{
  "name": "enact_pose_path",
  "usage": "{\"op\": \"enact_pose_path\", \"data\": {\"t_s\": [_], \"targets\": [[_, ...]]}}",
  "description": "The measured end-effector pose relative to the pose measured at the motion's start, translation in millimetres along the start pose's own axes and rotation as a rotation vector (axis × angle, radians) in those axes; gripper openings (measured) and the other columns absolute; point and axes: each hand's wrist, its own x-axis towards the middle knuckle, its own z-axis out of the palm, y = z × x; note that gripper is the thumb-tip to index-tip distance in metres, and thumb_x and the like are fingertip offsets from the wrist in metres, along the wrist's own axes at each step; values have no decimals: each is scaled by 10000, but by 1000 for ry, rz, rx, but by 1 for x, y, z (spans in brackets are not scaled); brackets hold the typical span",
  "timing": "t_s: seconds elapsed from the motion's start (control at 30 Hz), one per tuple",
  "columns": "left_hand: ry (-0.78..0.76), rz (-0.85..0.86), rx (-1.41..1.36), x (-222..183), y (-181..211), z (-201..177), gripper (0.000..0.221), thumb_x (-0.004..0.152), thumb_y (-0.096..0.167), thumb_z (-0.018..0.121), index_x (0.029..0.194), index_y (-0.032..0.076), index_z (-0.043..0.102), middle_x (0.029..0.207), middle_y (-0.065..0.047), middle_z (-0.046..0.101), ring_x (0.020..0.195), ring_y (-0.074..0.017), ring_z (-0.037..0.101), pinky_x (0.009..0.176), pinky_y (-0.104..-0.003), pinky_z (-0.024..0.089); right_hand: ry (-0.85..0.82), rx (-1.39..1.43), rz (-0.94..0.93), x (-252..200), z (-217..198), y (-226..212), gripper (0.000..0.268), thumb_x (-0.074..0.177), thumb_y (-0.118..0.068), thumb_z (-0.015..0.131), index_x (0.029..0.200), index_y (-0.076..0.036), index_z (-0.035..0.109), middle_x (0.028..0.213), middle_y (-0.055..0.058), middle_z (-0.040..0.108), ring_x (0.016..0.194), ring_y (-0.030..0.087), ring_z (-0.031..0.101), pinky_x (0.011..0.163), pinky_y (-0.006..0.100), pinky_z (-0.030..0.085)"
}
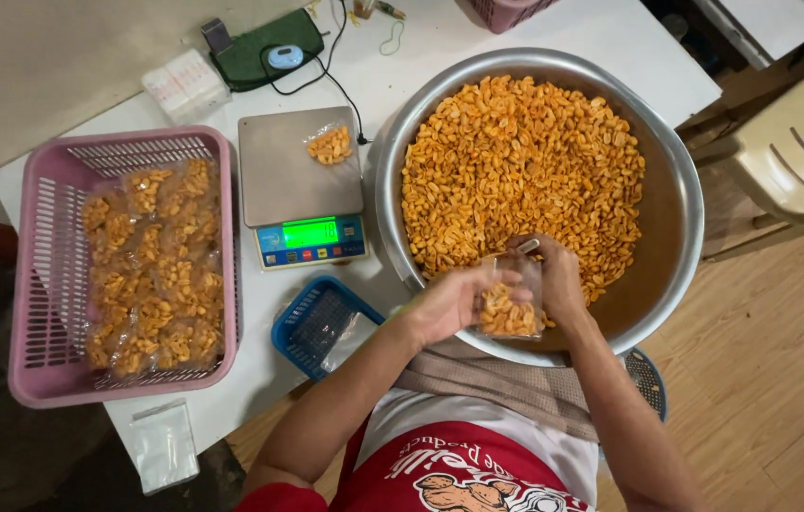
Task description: Manually portioning and packing snacks from a large bowl into individual plastic bags using a scoop and a digital scale.
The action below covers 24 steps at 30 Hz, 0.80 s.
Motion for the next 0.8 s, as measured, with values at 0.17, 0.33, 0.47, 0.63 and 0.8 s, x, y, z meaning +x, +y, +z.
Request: {"op": "enact_pose_path", "data": {"t_s": [0.17,0.33,0.47,0.63,0.8], "targets": [[-74,143,58,7,-17,-7,424,999,22,425,1383,21,605,1257,-198,699,1151,-304,664,923,-445,563,21,-10,9,3,3,8,180,888,-127,778,1058,-174,808,903,148,748,891,301,728,739,386,599],[50,225,20,7,-24,8,472,907,15,494,1366,-26,599,1215,-215,703,1094,-301,692,891,-402,600,54,-43,-43,5,6,13,137,885,-169,794,1018,-199,811,811,128,737,813,307,733,682,376,590],[91,142,-40,23,-52,-22,338,996,131,578,1302,8,653,1174,-206,723,1020,-265,732,828,-388,618,48,-15,-36,-1,-3,-25,136,883,-167,811,1016,-194,812,827,127,748,825,288,743,665,351,606],[248,-23,-197,28,-62,-24,254,969,219,687,1168,63,709,1038,-139,752,829,-246,734,620,-373,600,55,-5,-36,7,-2,-11,140,892,-132,759,1026,-154,795,890,151,754,839,318,749,713,386,613],[350,389,276,-96,31,-34,516,931,286,541,1301,-40,693,1162,-208,751,896,-225,743,714,-356,633,91,-76,-118,5,0,-16,85,860,-89,722,937,-76,755,871,191,753,901,416,729,791,509,585]]}}
